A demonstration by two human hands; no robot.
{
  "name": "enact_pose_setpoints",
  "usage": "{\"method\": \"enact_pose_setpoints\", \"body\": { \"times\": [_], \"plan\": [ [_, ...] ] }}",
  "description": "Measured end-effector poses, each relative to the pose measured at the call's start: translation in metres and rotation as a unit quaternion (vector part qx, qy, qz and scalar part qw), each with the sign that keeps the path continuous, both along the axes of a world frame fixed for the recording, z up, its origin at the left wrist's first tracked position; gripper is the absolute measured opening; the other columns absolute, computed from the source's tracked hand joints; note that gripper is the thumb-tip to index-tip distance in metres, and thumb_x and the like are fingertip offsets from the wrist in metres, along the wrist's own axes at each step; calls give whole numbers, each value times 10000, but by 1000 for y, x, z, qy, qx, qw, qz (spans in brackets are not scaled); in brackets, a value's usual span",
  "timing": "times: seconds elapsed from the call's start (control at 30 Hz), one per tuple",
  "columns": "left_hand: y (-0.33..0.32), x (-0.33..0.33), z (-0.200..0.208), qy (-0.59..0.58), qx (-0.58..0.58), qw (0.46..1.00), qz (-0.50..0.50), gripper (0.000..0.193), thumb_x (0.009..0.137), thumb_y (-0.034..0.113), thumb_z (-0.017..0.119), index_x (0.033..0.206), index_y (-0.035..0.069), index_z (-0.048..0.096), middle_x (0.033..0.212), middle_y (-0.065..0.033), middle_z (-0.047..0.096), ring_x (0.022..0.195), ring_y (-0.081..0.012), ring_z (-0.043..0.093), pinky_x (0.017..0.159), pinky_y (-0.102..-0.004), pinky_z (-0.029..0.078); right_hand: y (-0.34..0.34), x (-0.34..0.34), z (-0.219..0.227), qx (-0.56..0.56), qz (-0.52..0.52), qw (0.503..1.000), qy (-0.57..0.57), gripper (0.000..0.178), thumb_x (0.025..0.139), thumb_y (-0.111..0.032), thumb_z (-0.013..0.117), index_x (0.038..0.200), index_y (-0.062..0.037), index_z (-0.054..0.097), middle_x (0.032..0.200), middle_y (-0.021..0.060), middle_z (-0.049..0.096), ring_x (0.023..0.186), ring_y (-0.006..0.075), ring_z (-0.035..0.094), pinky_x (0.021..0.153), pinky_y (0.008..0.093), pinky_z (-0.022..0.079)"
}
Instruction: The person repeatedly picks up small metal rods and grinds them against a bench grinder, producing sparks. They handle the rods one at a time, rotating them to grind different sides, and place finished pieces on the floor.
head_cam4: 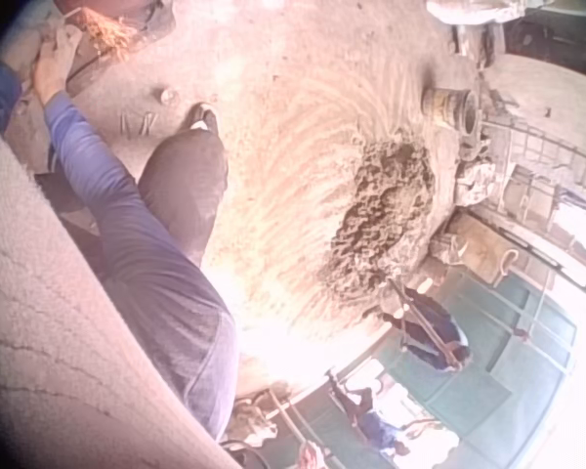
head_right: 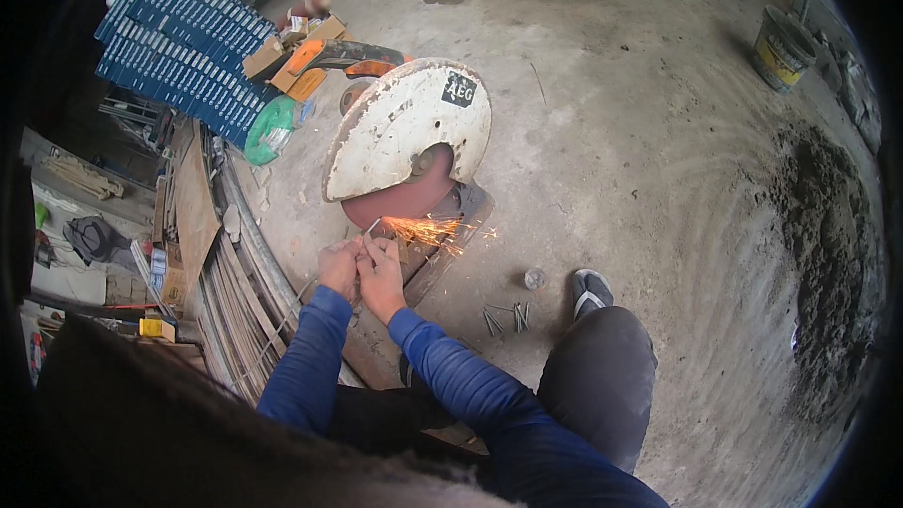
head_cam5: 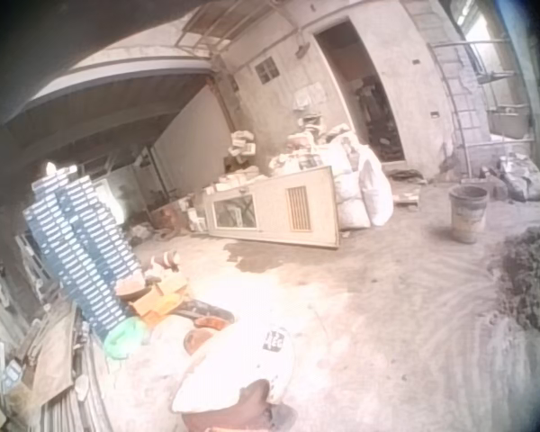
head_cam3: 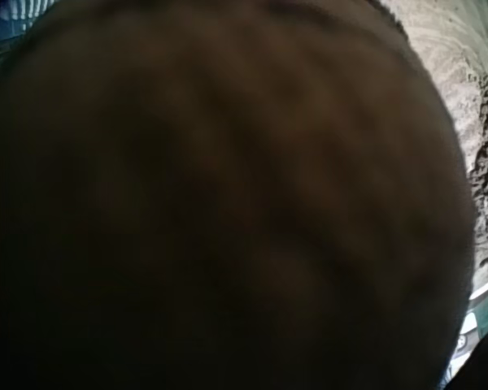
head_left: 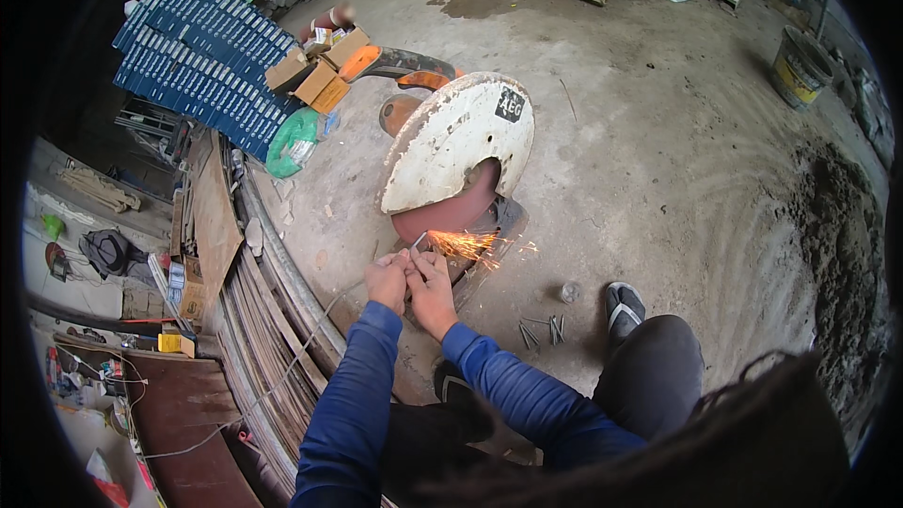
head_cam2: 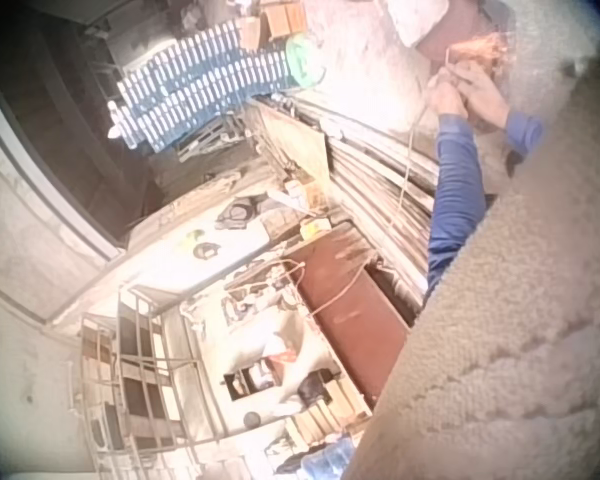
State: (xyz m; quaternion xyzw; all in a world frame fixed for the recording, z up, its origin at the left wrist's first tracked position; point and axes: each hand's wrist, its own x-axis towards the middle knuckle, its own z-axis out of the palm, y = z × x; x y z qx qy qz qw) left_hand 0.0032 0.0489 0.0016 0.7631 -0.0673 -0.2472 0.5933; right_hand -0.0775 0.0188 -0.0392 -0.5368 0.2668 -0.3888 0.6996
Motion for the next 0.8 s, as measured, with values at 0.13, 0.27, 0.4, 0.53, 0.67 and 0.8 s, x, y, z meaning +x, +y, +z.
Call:
{"method": "enact_pose_setpoints", "body": {
  "times": [0.13,0.27,0.4,0.53,0.67,0.8],
  "plan": [
    [0,3,-2,3,0,1000,-4,152,942,72,606,887,-64,647,806,-73,643,682,-135,584,608,-265,473,0,1,-2,14,9,1000,-11,385,907,-72,581,1287,-19,609,1124,136,526,1041,255,535,910,318,455],
    [1,6,-5,27,-10,1000,8,164,936,94,620,871,-52,653,773,-54,634,663,-121,564,602,-249,451,-1,-1,0,14,15,1000,-5,359,917,-66,596,1268,8,618,1098,107,531,1030,212,526,901,293,451],
    [4,7,-2,47,0,999,-15,156,942,99,611,867,-34,644,765,-52,624,657,-127,567,602,-253,458,1,-4,4,24,10,1000,14,384,906,-87,611,1280,0,613,1112,128,529,1043,229,530,904,305,455],
    [9,6,3,98,4,991,-89,165,969,126,584,893,-13,628,775,-48,610,655,-134,571,604,-261,472,11,-11,13,8,-58,998,35,410,886,-136,618,1260,31,603,1128,169,533,1034,302,552,889,360,468],
    [13,6,5,143,8,979,-142,232,1022,170,502,981,-36,599,848,-70,612,742,-151,582,678,-285,486,14,-20,19,-11,-82,994,66,414,888,-120,618,1273,31,595,1135,183,522,1039,302,547,902,355,465],
    [15,7,6,185,-9,971,-151,213,1019,196,524,1007,-5,594,873,-52,613,752,-142,588,696,-279,508,13,-25,24,-5,-76,995,70,410,886,-107,618,1274,25,598,1137,193,518,1057,315,542,917,364,464]
  ]
}}
